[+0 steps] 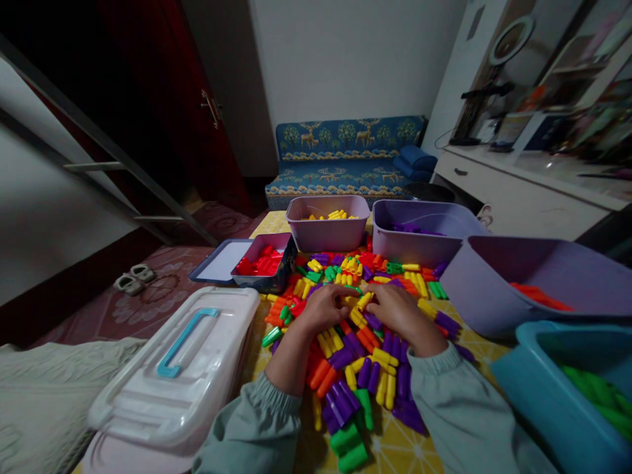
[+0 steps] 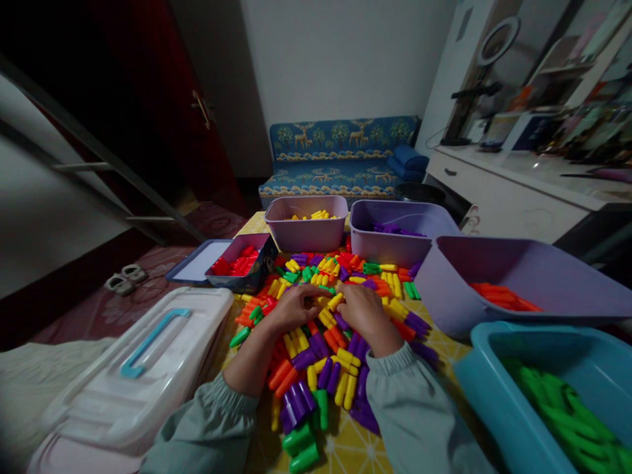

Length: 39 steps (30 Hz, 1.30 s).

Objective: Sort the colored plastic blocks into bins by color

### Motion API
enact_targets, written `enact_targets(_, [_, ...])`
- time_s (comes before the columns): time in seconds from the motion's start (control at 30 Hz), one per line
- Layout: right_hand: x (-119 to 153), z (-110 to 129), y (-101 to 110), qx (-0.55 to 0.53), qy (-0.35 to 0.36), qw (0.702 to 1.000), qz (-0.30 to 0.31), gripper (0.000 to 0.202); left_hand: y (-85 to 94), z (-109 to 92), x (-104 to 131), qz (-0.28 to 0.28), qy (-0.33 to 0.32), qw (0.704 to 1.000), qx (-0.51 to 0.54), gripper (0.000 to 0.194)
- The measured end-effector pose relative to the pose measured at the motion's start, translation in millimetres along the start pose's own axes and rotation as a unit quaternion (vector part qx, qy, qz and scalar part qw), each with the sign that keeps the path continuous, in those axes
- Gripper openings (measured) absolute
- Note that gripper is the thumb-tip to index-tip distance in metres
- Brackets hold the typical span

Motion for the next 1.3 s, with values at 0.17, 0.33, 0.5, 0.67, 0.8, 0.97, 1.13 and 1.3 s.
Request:
enact_targets(0.17, [-8.1, -1.6, -6.6, -0.116, 0.002, 0.993, -0.014, 0.033, 2.9, 1.8, -1.6, -0.041, 0.023, 0.999, -0.001, 0.038])
enact_targets(0.33, [-11.9, -0.8, 0.0, -0.321, 0.009, 0.946, -0.044, 0.012, 13.8, 18.9, 1.9, -0.184, 0.056, 0.979, 0.064, 0.026])
enact_targets(0.5, [-8.9, 3.5, 7.3, -0.458, -0.011, 0.888, -0.032, 0.017, 13.8, 34.1, 4.5, -0.283, 0.120, 0.907, 0.287, 0.040])
enact_targets(0.67, [-5.9, 11.0, -1.1, -0.524, -0.033, 0.850, 0.045, 0.019, 14.7, 27.7, 3.3, -0.303, 0.117, 0.867, 0.377, 0.049])
enact_targets(0.8, [-5.3, 13.2, -5.2, -0.551, -0.049, 0.832, 0.054, 0.024, 15.0, 20.0, 1.8, -0.268, 0.092, 0.880, 0.381, 0.042])
enact_targets(0.97, [-6.6, 13.5, -4.7, -0.595, -0.054, 0.801, 0.037, 0.034, 14.0, 17.2, 2.0, -0.239, 0.085, 0.901, 0.352, 0.034])
enact_targets(1.13, [-15.4, -2.2, -16.9, -0.622, -0.089, 0.778, -0.001, 0.044, 15.3, 22.4, 5.1, -0.270, 0.132, 0.890, 0.342, 0.045])
enact_targets(1.3, [-27.9, -20.1, -40.5, -0.565, -0.108, 0.817, -0.022, 0.047, 18.7, 22.7, 8.0, -0.305, 0.143, 0.865, 0.373, 0.050])
Point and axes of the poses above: each hand's wrist, its own x-axis away from the middle knuckle, its own y-axis out of the back of the hand, z = x × y, the point moved 6 cm from there along -x, towards the middle knuckle, and after that the axes turned 13 degrees about -y, right-handed, at the moved point
